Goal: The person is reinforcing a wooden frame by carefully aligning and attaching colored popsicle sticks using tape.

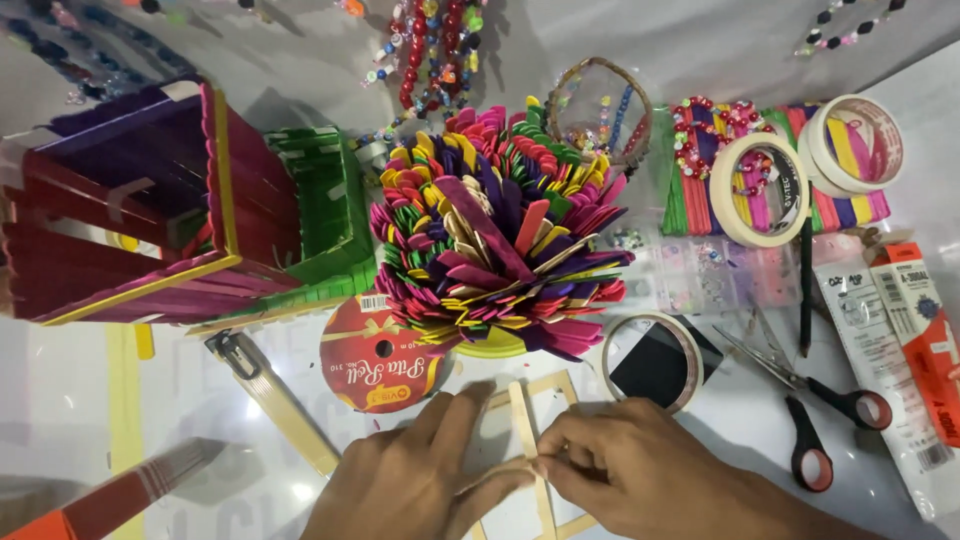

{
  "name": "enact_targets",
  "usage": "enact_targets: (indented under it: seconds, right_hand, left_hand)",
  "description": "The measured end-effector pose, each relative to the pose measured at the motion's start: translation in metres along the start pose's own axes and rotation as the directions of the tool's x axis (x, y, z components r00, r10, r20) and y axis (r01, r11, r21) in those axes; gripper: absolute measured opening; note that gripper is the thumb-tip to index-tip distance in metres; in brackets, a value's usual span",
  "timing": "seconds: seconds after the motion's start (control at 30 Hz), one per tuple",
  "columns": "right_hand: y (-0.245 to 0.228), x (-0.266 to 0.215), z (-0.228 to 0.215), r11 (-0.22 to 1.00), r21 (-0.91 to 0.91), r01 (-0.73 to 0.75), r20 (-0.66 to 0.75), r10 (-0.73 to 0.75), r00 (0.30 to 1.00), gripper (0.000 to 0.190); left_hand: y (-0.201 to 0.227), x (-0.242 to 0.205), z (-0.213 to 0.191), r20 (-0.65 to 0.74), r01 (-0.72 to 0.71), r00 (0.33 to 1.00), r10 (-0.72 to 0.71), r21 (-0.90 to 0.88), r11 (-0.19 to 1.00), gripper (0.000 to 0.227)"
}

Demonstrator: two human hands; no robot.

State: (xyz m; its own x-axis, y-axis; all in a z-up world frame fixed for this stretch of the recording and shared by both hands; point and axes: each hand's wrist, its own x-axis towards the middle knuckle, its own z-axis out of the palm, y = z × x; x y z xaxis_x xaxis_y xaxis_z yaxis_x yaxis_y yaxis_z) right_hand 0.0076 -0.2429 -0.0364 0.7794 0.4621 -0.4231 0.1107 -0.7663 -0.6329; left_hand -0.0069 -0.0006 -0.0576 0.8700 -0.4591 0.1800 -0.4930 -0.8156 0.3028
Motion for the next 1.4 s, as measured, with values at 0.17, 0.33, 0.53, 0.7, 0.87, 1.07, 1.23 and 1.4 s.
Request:
enact_targets:
  seconds: [0.17, 0.33, 0.53, 0.7, 0.87, 1.07, 1.23, 1.4]
  right_hand:
    - [0.001, -0.001, 0.0, 1.0, -0.006, -0.027, 0.056, 0.027, 0.998, 0.012]
    - [0.01, -0.004, 0.009, 0.993, -0.112, -0.037, 0.062, 0.044, 0.997, 0.011]
    - [0.01, -0.004, 0.012, 0.984, -0.169, 0.055, -0.036, -0.061, 0.997, 0.012]
    - [0.01, -0.004, 0.012, 0.984, -0.176, 0.017, -0.015, -0.02, 1.0, 0.013]
    - [0.008, -0.003, 0.011, 0.995, -0.104, 0.002, -0.008, -0.002, 1.0, 0.016]
    - [0.006, -0.004, 0.013, 0.994, -0.088, 0.06, -0.09, -0.068, 0.994, 0.017]
    - [0.01, -0.006, 0.016, 0.996, -0.084, 0.032, -0.041, -0.035, 0.999, 0.027]
    - [0.004, -0.006, 0.016, 0.992, -0.061, 0.111, -0.126, -0.118, 0.985, 0.025]
  left_hand:
    - [-0.004, -0.008, 0.016, 0.194, -0.067, 0.979, 0.061, 0.023, 0.998, 0.09]
    - [-0.007, -0.012, 0.02, 0.339, -0.079, 0.938, 0.079, -0.012, 0.997, 0.096]
    - [-0.001, -0.012, 0.018, 0.257, -0.089, 0.963, 0.08, 0.023, 0.996, 0.104]
    - [0.0, -0.011, 0.018, 0.26, -0.121, 0.96, 0.101, 0.066, 0.99, 0.108]
    - [-0.001, -0.009, 0.015, 0.251, -0.13, 0.962, 0.111, 0.061, 0.99, 0.108]
    - [0.0, -0.007, 0.014, 0.253, -0.131, 0.961, 0.113, 0.056, 0.99, 0.108]
    - [0.0, -0.009, 0.018, 0.206, -0.146, 0.971, 0.125, 0.093, 0.985, 0.106]
    - [-0.001, -0.005, 0.013, 0.23, -0.125, 0.966, 0.118, 0.018, 0.992, 0.099]
